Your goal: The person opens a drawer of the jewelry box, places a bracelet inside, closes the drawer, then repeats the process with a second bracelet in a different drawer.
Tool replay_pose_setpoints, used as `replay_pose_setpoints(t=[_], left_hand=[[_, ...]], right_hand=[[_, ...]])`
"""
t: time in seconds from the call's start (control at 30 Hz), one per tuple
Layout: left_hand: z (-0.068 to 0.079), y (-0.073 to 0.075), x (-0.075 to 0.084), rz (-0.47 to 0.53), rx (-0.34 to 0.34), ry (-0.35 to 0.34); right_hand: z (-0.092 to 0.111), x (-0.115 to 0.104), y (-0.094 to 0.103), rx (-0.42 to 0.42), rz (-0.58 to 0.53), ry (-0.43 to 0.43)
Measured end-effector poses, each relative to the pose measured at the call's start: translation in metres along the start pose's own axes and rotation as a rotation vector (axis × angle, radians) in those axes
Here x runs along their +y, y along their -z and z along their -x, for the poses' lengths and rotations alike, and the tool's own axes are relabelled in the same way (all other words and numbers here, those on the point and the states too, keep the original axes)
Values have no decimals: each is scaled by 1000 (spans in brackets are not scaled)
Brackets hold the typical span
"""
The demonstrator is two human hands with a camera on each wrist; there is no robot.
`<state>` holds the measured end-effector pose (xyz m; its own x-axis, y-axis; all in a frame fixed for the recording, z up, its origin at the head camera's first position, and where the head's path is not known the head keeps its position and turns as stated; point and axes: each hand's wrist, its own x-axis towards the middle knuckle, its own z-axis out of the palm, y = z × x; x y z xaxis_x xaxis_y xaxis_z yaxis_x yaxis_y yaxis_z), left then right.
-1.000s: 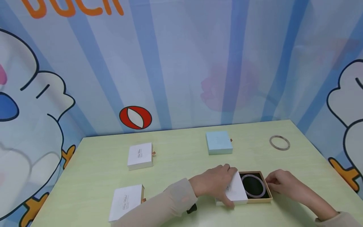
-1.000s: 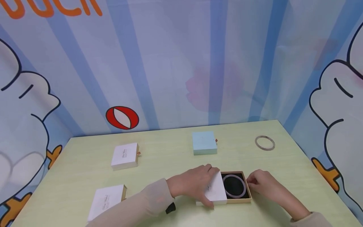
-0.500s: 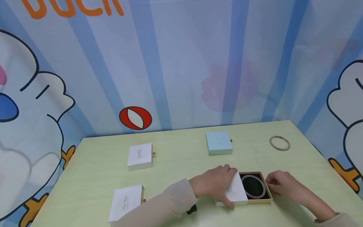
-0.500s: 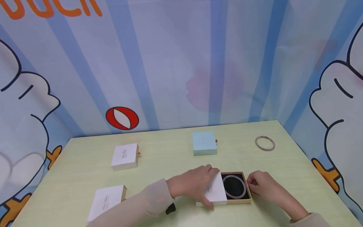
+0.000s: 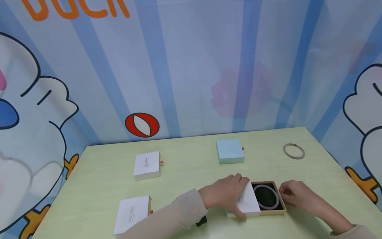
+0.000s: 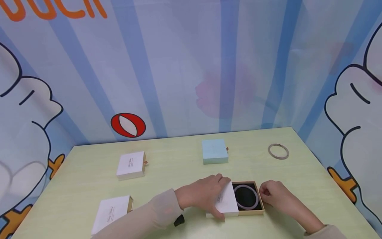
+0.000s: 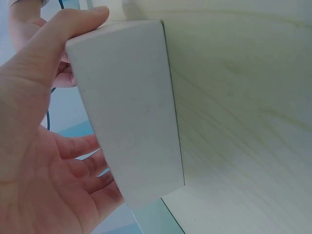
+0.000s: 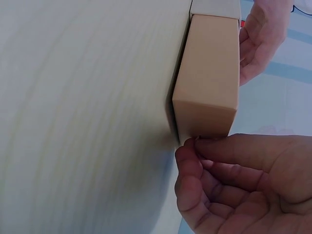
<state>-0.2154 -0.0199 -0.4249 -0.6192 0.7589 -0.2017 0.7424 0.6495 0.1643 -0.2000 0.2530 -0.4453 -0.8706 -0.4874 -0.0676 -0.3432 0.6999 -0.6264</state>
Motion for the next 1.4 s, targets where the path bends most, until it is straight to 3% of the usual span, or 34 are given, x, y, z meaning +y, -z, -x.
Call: replay_pose_setpoints(t=[1.4], left_hand=[[-1,-2,0,-32,0,-4]], right_hand=[[-8,-11,-7,-5,-3,19]])
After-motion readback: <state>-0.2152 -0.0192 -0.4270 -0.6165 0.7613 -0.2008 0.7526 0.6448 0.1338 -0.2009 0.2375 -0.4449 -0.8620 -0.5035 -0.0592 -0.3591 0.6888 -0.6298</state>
